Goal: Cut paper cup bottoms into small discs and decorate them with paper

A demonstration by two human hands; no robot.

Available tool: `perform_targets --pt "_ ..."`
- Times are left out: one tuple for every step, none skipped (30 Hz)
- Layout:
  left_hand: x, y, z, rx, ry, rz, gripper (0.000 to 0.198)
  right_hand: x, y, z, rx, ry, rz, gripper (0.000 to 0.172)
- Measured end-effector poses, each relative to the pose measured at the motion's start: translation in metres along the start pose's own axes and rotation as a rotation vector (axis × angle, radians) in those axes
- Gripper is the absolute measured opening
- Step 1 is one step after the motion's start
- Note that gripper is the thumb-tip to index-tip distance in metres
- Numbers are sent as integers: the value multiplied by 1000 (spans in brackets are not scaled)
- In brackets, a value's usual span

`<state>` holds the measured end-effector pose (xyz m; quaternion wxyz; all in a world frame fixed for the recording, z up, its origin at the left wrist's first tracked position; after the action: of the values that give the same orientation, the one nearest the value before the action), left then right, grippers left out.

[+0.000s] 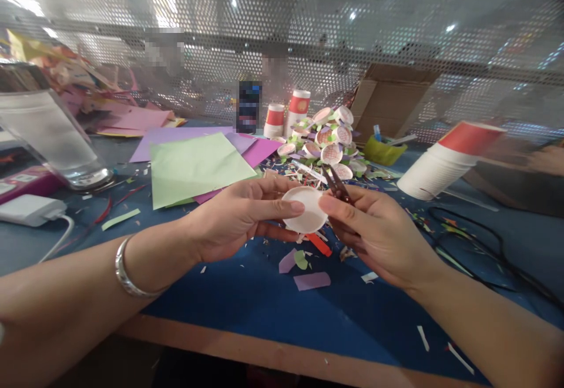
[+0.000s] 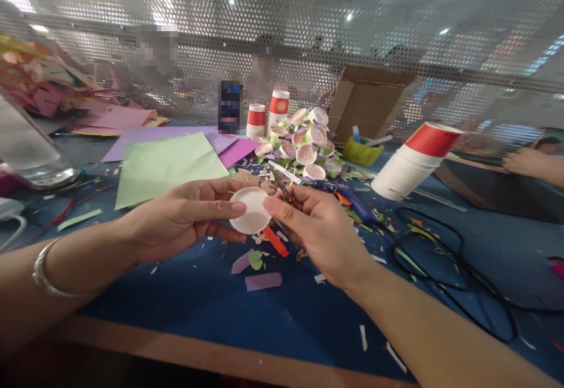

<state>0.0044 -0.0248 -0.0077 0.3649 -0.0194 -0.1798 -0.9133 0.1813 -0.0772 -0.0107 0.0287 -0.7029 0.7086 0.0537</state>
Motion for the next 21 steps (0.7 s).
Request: perform_targets --pt "0 -1 -1 -40 19 9 27 0 0 1 26 -10 -20 33" --pt "0 -2 -2 -98 55 32 25 0 0 2 58 -23 -40 33" --pt "0 -3 -2 -179 107 65 24 0 0 2 95 -41 -55 33" --pt "0 -4 -1 -277 166 104 24 0 0 2 136 -62 -65 33" --pt "1 -5 0 -379 229 145 23 1 -1 1 179 -84 -68 33" --pt "2 -5 2 -473 289 187 22 1 -1 0 222 -110 -63 33" --pt "4 -5 4 -554 343 228 21 2 -1 -2 261 -137 -50 34" --pt "6 -4 6 -619 389 271 19 3 0 -4 291 -166 -36 35" --pt "7 -4 9 -667 434 314 17 4 0 -6 311 -192 -22 37" --pt "9 -2 11 -707 474 354 15 6 0 -7 320 -211 -14 38" --pt "11 -1 14 -744 514 388 15 7 1 -8 319 -224 -14 38" --pt "12 0 15 -779 554 417 15 8 1 -8 310 -226 -20 39" --pt "13 1 17 -812 594 440 15 9 2 -8 293 -221 -34 38" --pt "14 2 17 -845 636 458 14 10 2 -7 275 -212 -52 38" --pt "15 2 18 -877 680 476 11 11 3 -6 257 -202 -71 37" --pt "16 1 18 -910 721 494 7 11 3 -5 238 -192 -90 36" --pt "16 0 18 -941 759 512 5 12 4 -4 218 -181 -110 35" --pt "16 -1 18 -970 794 530 8 12 5 -4 197 -167 -130 35" --pt "16 -2 18 -999 827 547 11 12 6 -3 176 -148 -150 35" --pt "16 -3 18 -1026 858 560 14 12 7 -2 153 -123 -170 34" --pt "16 -4 18 -1052 886 570 16 12 8 -2 127 -97 -186 35"
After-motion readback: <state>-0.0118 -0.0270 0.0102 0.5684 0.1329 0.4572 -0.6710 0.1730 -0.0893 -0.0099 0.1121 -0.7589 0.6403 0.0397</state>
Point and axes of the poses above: each hand's wrist, its own x-axis away from the middle knuckle, its own y-axis out of the palm, z = x × y, the point moved 3 cm from there along -x, towards the middle knuckle, and after that the axes turned 5 degrees about -y, right-handed, at the moved point
